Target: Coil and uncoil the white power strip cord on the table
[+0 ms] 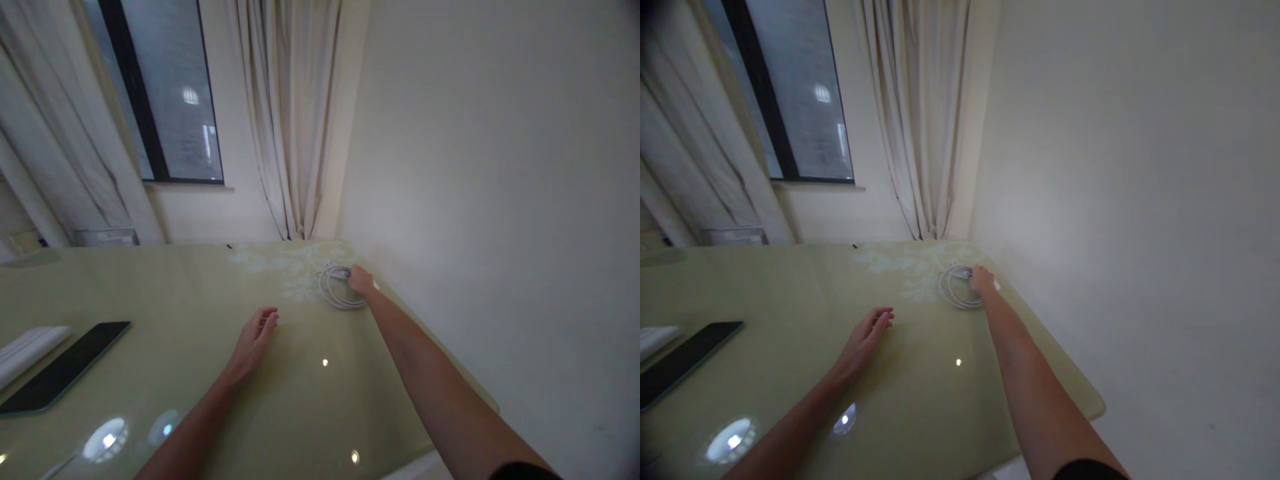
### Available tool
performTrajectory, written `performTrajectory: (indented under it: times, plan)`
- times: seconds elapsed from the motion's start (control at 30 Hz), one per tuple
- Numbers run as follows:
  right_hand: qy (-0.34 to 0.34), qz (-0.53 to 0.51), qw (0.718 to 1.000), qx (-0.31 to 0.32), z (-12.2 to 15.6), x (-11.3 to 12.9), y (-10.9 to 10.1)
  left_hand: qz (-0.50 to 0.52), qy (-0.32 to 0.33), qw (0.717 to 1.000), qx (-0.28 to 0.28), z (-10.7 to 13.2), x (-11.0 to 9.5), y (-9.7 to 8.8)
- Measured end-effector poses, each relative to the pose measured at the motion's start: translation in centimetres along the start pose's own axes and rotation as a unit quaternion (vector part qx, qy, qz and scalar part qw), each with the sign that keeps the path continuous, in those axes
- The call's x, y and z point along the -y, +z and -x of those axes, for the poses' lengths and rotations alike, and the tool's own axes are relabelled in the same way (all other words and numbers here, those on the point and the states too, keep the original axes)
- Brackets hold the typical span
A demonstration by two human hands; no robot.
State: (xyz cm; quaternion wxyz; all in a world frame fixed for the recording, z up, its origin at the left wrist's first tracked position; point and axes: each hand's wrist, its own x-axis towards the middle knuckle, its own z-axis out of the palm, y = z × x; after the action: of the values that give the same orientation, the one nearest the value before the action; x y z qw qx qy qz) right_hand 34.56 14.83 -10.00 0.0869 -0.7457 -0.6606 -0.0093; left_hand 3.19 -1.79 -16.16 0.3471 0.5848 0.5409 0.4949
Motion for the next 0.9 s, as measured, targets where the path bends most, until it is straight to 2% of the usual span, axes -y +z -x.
performTrajectory:
  times: [0.1,0.23,0.33,0.43,0.53,0.6,0.73,0.9]
  plan:
    - [-0.039,-0.061,0.995,-0.069,1.8,1.2,0.1,-0.009,0.011,1.000,-0.002,-0.1,-0.1,0.0]
    - [-0.111,-0.140,0.975,-0.129,7.1,3.5,1.4,-0.022,0.025,0.999,-0.015,-0.1,-0.3,0.1]
    - [-0.158,-0.179,0.964,-0.119,11.9,4.8,3.2,-0.034,0.026,0.999,-0.028,0.1,-0.4,-0.2]
    - [-0.220,-0.204,0.950,-0.084,15.0,5.5,4.3,-0.088,0.021,0.995,-0.034,0.4,-0.7,-0.7]
    - [-0.289,-0.193,0.937,-0.039,16.0,5.8,4.1,-0.151,0.038,0.988,-0.022,0.7,-1.1,-1.0]
    - [-0.311,-0.143,0.939,-0.003,16.0,6.0,3.7,-0.169,0.053,0.984,-0.002,0.9,-1.2,-0.9]
    - [-0.312,-0.059,0.947,0.040,16.1,6.7,3.3,-0.212,0.056,0.975,0.035,1.2,-0.9,-0.7]
    - [-0.295,-0.041,0.954,0.045,16.2,7.1,3.2,-0.252,0.030,0.967,0.028,1.1,-0.5,-1.5]
